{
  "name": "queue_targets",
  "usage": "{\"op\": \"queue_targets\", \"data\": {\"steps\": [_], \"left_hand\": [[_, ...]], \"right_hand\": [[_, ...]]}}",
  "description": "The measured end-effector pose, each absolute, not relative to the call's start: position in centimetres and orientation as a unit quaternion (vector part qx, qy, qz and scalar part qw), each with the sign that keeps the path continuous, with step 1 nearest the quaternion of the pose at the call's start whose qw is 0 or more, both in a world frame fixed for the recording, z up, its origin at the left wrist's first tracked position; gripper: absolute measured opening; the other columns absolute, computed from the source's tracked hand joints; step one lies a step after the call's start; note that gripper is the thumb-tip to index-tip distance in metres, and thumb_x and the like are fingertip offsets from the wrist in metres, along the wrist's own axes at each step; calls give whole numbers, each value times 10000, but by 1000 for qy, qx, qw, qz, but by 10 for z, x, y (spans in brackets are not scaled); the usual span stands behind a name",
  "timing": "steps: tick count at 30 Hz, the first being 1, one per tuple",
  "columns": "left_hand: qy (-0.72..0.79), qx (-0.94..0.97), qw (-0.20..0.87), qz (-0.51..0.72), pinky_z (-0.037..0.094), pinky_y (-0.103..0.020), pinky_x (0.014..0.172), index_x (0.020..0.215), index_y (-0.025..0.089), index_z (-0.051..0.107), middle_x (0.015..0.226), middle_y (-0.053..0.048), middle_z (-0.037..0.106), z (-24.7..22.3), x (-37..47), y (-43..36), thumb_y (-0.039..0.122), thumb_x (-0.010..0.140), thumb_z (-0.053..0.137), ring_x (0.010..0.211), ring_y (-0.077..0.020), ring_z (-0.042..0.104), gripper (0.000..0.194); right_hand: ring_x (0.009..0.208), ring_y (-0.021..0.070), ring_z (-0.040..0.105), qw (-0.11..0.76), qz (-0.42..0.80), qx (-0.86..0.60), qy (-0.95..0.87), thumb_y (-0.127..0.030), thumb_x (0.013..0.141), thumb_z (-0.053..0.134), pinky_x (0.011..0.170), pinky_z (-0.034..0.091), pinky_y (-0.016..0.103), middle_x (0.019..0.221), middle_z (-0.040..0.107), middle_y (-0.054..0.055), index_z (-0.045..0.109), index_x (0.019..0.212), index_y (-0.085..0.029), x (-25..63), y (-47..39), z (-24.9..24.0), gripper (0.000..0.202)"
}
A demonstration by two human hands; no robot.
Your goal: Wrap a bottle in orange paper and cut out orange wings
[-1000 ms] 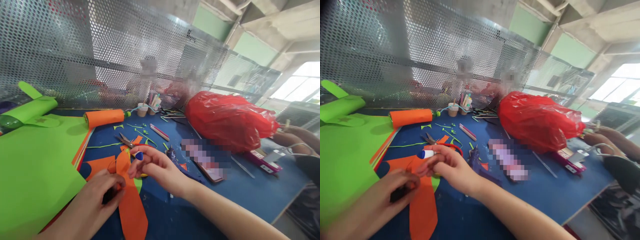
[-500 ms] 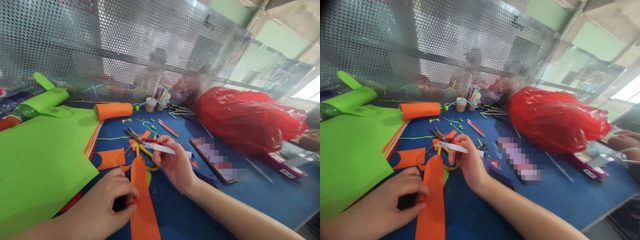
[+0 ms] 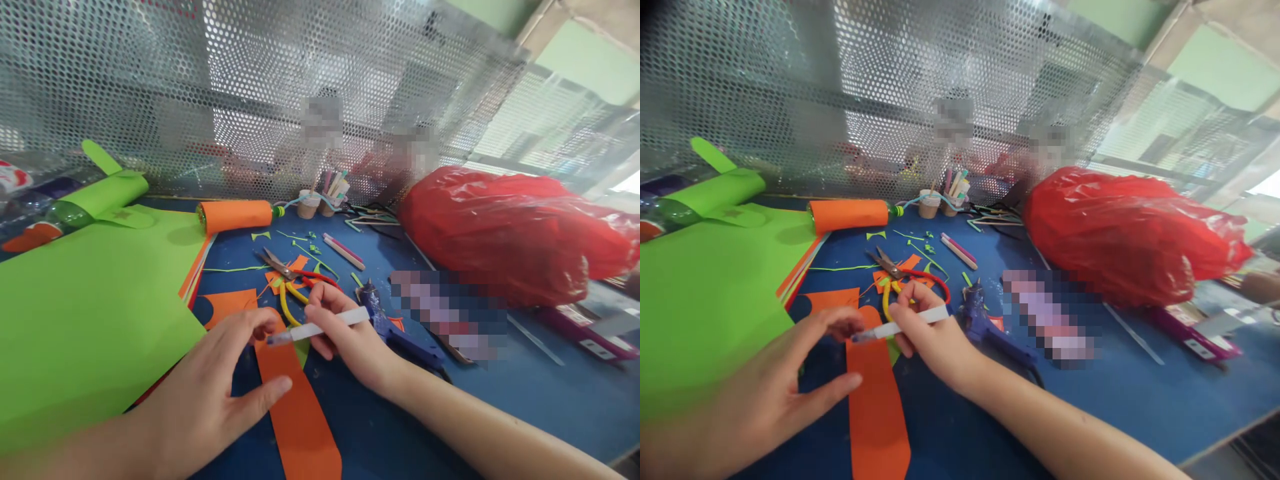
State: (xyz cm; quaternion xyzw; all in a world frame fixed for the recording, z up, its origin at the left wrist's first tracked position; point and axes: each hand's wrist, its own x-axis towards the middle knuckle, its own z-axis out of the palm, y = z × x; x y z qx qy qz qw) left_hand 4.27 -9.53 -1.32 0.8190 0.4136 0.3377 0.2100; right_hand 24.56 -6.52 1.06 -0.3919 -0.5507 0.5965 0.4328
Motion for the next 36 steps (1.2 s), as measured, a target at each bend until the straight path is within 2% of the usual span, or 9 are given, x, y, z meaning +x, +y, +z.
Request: {"op": "queue_targets", "data": {"steps": [2,4,9,15,21,26,30,36], "left_hand": [[401,835,219,305,498,-325,883,1245,303,463,1181,-44,661,-11,44,-94,413,914,517,1049,-233,638,354],[389,852,214,277,513,-338,877,1178,265,539,1148,-68,681,-9,47,-94,402,952,425,1040,-248,649,288],[364,883,165,247,548,-370,787,978,212,624,940,-98,704,-5,53,-97,303,983,263,866,-259,680,372],[334,900,180,215,559,-324,735,875,202,574,822,-50,665,-2,53,-102,224,969,291,767,-201,653,299],[322,906,162,223,561,-280,683,893,199,555,817,-54,669,-3,52,-106,225,972,251,738,-185,655,315],[296,912,174,223,562,-281,699,934,218,553,836,-20,693,1,51,-105,214,974,260,728,-177,672,295],[302,896,215,242,556,-244,679,901,243,548,792,29,687,1,52,-103,248,984,287,704,-154,677,273],[328,871,238,278,539,-192,676,946,292,556,815,71,708,-2,52,-106,282,978,345,770,-136,706,214]], "right_hand": [[349,54,350,405,602,-388,-568,-324,856,587,377,225,156,414,447,-131,401,758,-227,243,-69,10,232],[364,62,412,391,612,-381,-572,-353,850,614,371,265,151,443,496,-115,408,785,-228,240,-73,9,249],[437,60,479,380,651,-334,-566,-398,825,671,424,354,163,561,531,-86,416,788,-222,233,-83,7,313],[510,51,362,384,608,-333,-609,-399,805,685,463,290,181,647,443,-78,427,756,-207,230,-89,6,326],[475,57,279,378,565,-341,-649,-302,805,646,418,219,195,581,374,-93,390,697,-222,231,-95,7,289],[504,66,294,400,545,-337,-655,-362,792,684,439,233,208,602,392,-79,404,675,-218,232,-95,8,337],[492,59,322,407,595,-319,-615,-413,778,711,442,249,202,598,417,-81,400,687,-217,230,-93,6,378],[466,45,354,404,636,-324,-572,-367,677,824,422,246,186,566,458,-89,424,675,-206,229,-92,4,431]]}}
